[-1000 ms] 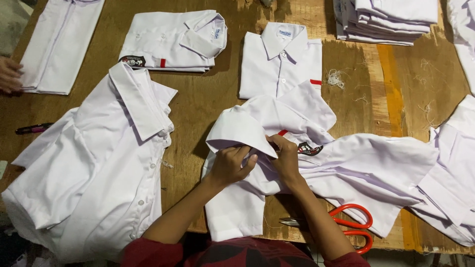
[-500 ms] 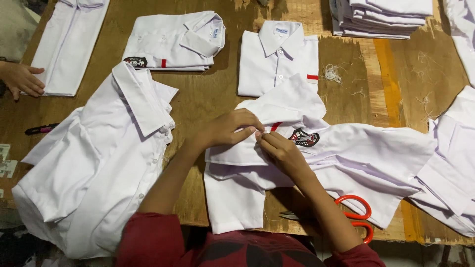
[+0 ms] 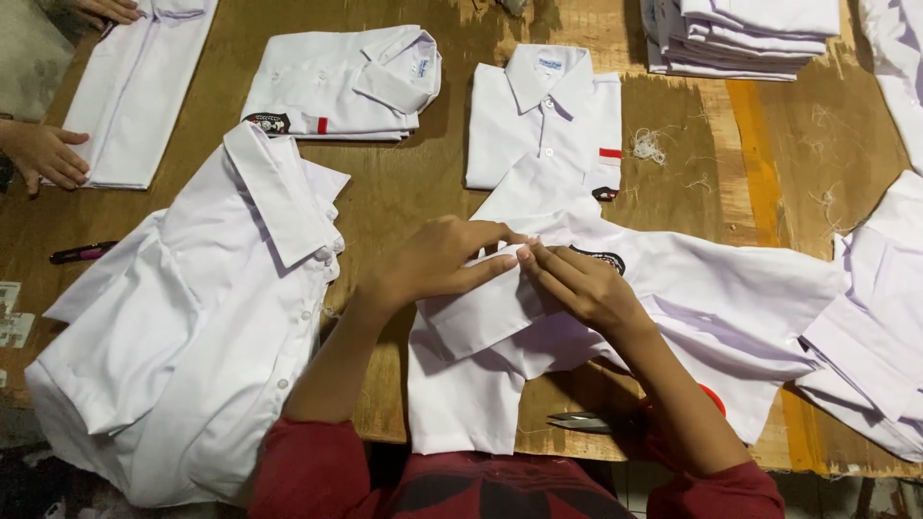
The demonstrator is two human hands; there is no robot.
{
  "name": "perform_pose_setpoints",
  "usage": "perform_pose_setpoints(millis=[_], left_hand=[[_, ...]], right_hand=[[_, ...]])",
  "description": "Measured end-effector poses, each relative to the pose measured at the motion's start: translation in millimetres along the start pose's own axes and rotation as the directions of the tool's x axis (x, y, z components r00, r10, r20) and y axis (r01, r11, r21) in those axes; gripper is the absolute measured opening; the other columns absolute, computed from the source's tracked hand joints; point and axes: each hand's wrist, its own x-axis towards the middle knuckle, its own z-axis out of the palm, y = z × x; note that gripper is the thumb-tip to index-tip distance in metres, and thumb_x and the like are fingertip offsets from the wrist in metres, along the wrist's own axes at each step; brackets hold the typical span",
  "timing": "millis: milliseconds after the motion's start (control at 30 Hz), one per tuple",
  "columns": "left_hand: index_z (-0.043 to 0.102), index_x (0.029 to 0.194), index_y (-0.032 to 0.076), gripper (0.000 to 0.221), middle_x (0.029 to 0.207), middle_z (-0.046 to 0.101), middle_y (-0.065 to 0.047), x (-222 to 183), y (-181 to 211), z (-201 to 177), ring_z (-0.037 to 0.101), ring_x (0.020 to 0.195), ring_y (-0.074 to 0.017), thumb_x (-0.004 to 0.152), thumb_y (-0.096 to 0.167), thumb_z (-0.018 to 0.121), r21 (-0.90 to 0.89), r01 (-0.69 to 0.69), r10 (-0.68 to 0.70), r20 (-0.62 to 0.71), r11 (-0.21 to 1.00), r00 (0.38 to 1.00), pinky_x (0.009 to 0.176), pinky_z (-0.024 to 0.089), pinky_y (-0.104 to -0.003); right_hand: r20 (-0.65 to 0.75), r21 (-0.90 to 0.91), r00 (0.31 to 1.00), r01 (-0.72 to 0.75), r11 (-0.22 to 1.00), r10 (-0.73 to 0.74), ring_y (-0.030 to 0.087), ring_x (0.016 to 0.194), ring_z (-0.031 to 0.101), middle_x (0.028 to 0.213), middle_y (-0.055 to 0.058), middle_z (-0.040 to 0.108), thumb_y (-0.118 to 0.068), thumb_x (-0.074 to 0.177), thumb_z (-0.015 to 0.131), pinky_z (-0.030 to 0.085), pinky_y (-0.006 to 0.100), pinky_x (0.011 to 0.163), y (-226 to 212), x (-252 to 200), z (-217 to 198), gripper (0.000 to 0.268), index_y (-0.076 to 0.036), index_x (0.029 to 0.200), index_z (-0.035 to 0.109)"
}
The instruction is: Trimming loose threads from white shirts with scissors and folding them on a wooden table.
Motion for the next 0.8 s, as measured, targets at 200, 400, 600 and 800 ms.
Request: perform_pose_setpoints(millis=[200, 400, 600, 800], left_hand=[[0.068, 0.111, 0.008, 0.031, 0.087, 0.075, -0.015, 2.7, -10.0, 5.4, 0.074, 0.075, -0.0329, 0.103, 0.037, 0.057, -0.042, -0.091, 0.088, -0.080, 0.995, 0.993, 0.067, 0.060, -0.041], [0.068, 0.110, 0.006, 0.031, 0.087, 0.075, -0.016, 6.5, -25.1, 9.5, 0.075, 0.079, -0.0337, 0.104, 0.034, 0.058, -0.047, -0.133, 0.129, -0.073, 0.990, 0.989, 0.069, 0.059, -0.041], [0.069, 0.109, 0.008, 0.030, 0.086, 0.074, -0.011, 9.8, -18.7, 10.4, 0.075, 0.080, -0.0304, 0.105, 0.035, 0.057, -0.005, -0.139, 0.138, -0.087, 0.990, 0.987, 0.070, 0.058, -0.040], [0.068, 0.106, 0.010, 0.027, 0.080, 0.070, -0.007, 10.3, -10.3, 12.5, 0.074, 0.075, -0.0269, 0.105, 0.035, 0.057, 0.022, -0.156, 0.158, -0.129, 0.988, 0.979, 0.068, 0.055, -0.036]], right_hand=[[0.062, 0.044, 0.997, -0.036, 0.998, 0.034, 0.031, 0.077, 0.070, 0.097, 0.025, 0.071, 0.007, 0.105, 0.047, 0.059, 0.034, 0.068, 3.6, 4.1, 1.1, 0.024, 0.010, 0.108, 0.071], [0.098, 0.076, 0.993, -0.072, 0.995, 0.064, 0.031, 0.077, 0.071, 0.094, 0.023, 0.069, 0.003, 0.106, 0.047, 0.060, 0.034, 0.068, 6.0, 4.7, 1.3, 0.026, 0.011, 0.108, 0.071], [0.056, 0.142, 0.990, -0.134, 0.981, 0.127, 0.030, 0.069, 0.068, 0.085, 0.019, 0.067, 0.004, 0.104, 0.052, 0.059, 0.036, 0.061, 6.6, -4.0, 10.1, 0.022, 0.010, 0.103, 0.073], [-0.056, 0.072, 0.989, -0.134, 0.988, 0.138, 0.027, 0.061, 0.063, 0.082, 0.019, 0.067, 0.006, 0.099, 0.061, 0.055, 0.033, 0.055, 1.9, -11.4, 15.7, 0.016, 0.007, 0.090, 0.074]])
